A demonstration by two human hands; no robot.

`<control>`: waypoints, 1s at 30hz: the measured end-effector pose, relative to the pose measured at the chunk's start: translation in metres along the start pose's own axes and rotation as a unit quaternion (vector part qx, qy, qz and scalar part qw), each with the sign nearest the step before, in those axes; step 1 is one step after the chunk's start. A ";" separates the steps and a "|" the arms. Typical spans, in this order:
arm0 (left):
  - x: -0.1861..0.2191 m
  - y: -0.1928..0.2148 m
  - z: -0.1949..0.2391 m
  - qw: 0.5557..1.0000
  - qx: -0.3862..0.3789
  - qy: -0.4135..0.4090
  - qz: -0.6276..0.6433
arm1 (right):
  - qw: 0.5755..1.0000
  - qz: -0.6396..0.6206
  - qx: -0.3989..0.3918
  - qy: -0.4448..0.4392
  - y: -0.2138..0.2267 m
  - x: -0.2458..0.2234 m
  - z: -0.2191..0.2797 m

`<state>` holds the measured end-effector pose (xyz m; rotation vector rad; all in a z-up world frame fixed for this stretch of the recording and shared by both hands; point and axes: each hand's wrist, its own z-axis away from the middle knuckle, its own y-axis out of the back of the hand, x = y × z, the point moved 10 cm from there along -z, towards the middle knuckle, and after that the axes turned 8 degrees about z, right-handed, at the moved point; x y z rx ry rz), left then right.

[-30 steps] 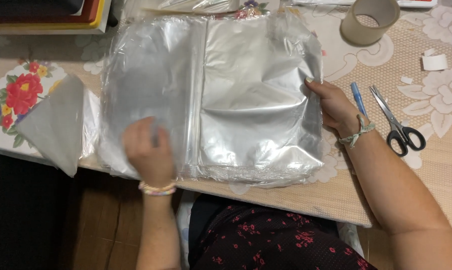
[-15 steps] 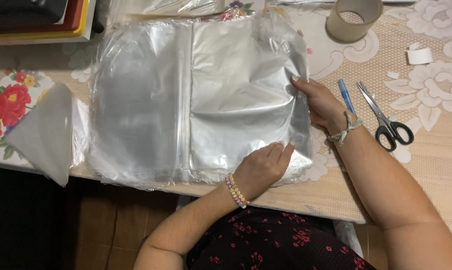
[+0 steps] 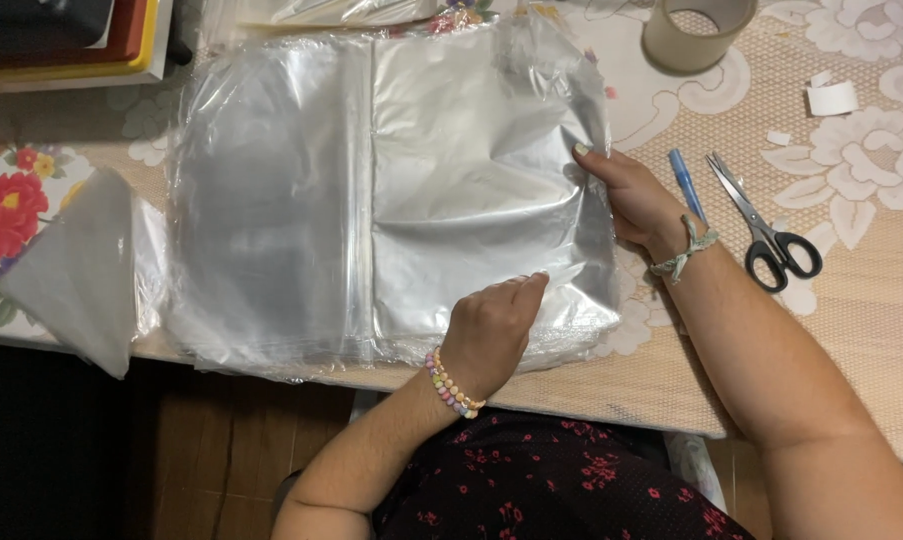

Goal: The person is seen folding and smoothing out large plastic bags on a table, likely preparing them for packaging or storage.

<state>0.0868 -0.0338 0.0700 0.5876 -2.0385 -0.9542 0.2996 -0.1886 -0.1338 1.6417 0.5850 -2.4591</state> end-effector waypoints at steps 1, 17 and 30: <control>0.001 0.005 -0.002 1.000 0.001 0.000 0.000 | 1.000 0.000 0.000 0.000 -0.002 -0.002 0.002; -0.128 0.088 0.051 0.784 0.244 0.400 0.407 | 1.000 -0.013 0.021 -0.007 -0.024 -0.028 0.025; -0.199 0.193 0.168 0.792 0.435 0.381 0.195 | 1.000 -0.013 0.015 0.006 -0.066 -0.070 0.053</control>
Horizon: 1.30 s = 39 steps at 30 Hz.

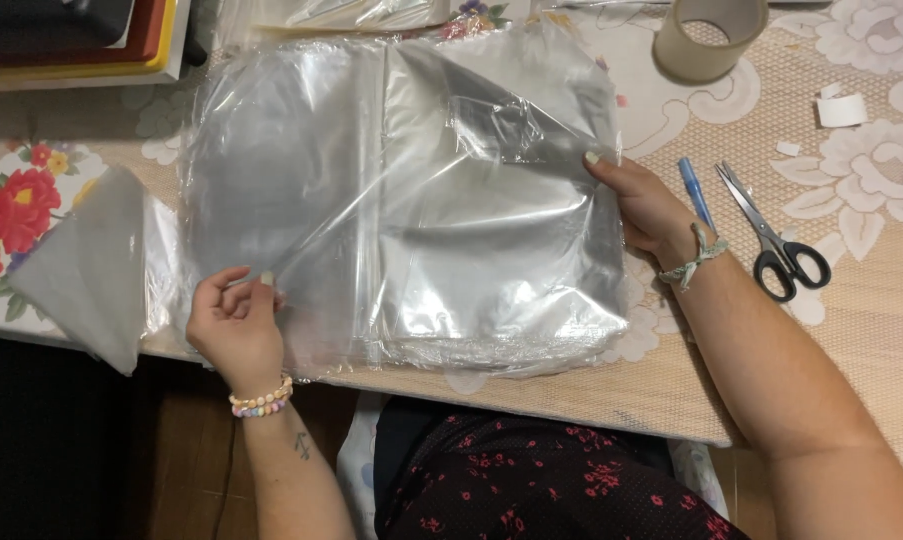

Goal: The person is seen folding and smoothing out large plastic bags on a table, likely preparing them for packaging or storage.

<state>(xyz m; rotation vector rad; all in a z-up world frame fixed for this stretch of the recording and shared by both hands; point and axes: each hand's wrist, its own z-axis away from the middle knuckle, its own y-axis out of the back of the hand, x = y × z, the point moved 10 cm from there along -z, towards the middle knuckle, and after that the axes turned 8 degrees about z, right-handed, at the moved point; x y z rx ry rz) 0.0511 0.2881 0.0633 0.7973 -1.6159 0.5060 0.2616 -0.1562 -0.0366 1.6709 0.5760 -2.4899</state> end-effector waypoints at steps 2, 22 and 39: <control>-0.009 0.014 -0.007 1.000 0.012 -0.002 0.002 | 1.000 0.015 -0.001 -0.007 0.016 0.020 -0.012; 0.022 0.061 -0.029 0.768 0.149 -0.064 -0.620 | 0.997 -0.029 0.049 -0.055 0.017 0.009 0.002; 0.015 -0.406 0.018 0.738 -0.534 -0.328 -0.251 | 0.998 -0.047 0.007 -0.049 0.028 0.045 -0.020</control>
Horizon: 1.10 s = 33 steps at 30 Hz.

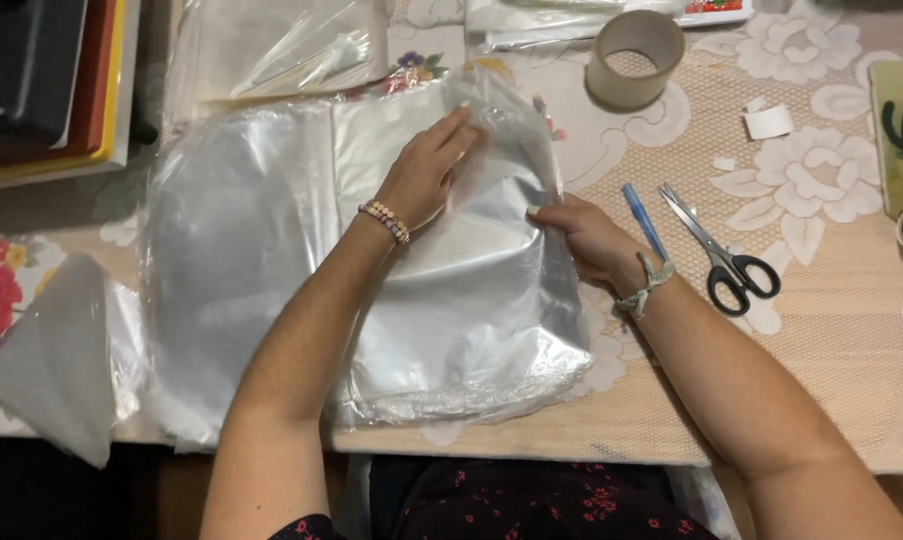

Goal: The person is seen folding and smoothing out large plastic bags on a table, likely preparing them for packaging or storage.

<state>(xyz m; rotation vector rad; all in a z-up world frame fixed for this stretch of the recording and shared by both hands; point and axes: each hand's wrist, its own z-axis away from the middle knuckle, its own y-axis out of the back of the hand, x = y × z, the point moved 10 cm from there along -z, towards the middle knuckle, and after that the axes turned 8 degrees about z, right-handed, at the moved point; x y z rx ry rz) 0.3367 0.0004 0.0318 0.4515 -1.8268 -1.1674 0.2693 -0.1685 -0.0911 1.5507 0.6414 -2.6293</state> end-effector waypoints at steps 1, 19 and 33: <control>-0.002 0.000 -0.008 1.000 -0.002 -0.004 0.002 | 1.000 -0.001 0.005 0.001 -0.008 -0.016 0.011; -0.042 -0.003 -0.099 0.982 0.112 -0.023 0.151 | 0.998 -0.019 0.001 -0.052 -0.030 -0.028 0.026; -0.038 0.002 -0.088 0.976 0.133 -0.024 0.172 | 0.994 0.048 0.086 -0.054 -0.068 -0.103 0.041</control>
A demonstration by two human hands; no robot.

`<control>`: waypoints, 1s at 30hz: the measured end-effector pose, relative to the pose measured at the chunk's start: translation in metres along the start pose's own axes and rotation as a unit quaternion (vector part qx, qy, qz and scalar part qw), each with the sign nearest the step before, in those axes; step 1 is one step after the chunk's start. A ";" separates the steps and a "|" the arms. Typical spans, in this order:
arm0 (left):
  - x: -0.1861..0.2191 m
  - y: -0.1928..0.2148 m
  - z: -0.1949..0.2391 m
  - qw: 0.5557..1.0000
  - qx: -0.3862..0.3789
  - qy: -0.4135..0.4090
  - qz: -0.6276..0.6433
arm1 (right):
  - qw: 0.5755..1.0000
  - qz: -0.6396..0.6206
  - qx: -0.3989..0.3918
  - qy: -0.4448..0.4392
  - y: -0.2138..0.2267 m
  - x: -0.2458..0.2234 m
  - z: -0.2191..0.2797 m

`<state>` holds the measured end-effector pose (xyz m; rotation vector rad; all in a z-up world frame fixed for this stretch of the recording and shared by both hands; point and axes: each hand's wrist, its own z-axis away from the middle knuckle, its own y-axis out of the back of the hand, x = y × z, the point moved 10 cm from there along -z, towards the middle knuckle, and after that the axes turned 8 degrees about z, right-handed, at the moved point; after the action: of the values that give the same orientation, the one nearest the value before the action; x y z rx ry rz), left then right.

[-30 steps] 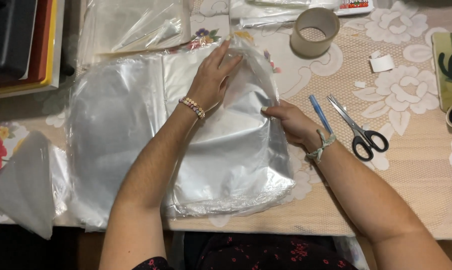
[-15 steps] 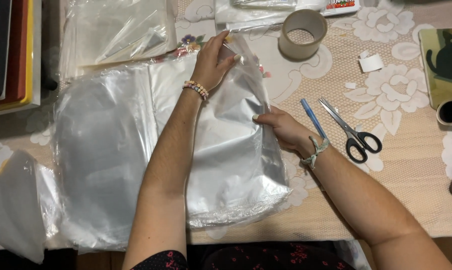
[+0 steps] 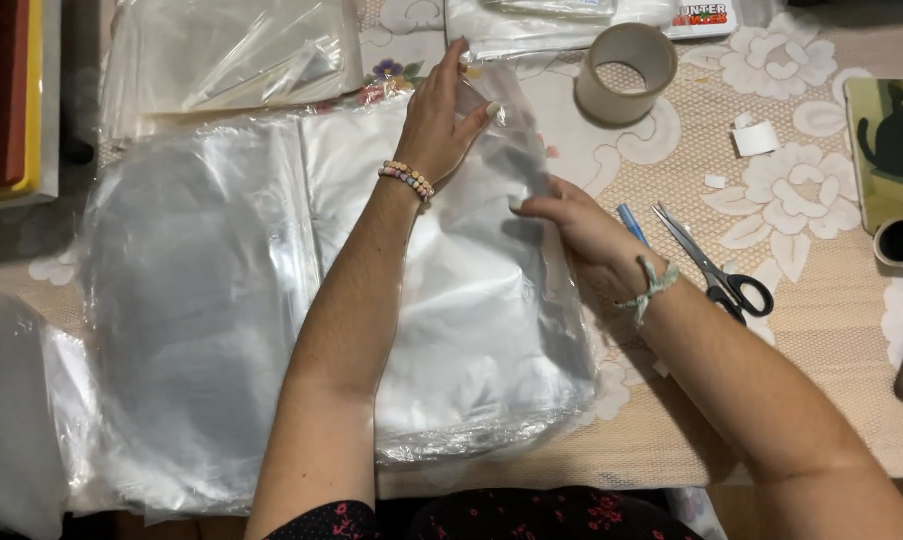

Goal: The person is seen folding and smoothing out large plastic bags on a table, likely preparing them for packaging or storage.

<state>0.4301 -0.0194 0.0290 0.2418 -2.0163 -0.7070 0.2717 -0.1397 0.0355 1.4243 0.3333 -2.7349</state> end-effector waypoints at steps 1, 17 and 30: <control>-0.004 0.000 -0.001 1.000 0.000 -0.001 0.003 | 1.000 0.001 0.003 0.000 -0.001 -0.007 -0.007; -0.013 0.012 -0.003 0.998 0.045 -0.025 0.046 | 0.948 0.312 0.055 0.021 0.000 -0.057 -0.101; -0.005 -0.002 -0.006 0.996 0.036 0.017 0.079 | 0.990 0.042 0.122 0.064 0.031 -0.028 -0.106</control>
<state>0.4379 -0.0209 0.0270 0.1322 -2.0059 -0.5291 0.3773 -0.1499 -0.0059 1.6336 -0.0595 -2.6967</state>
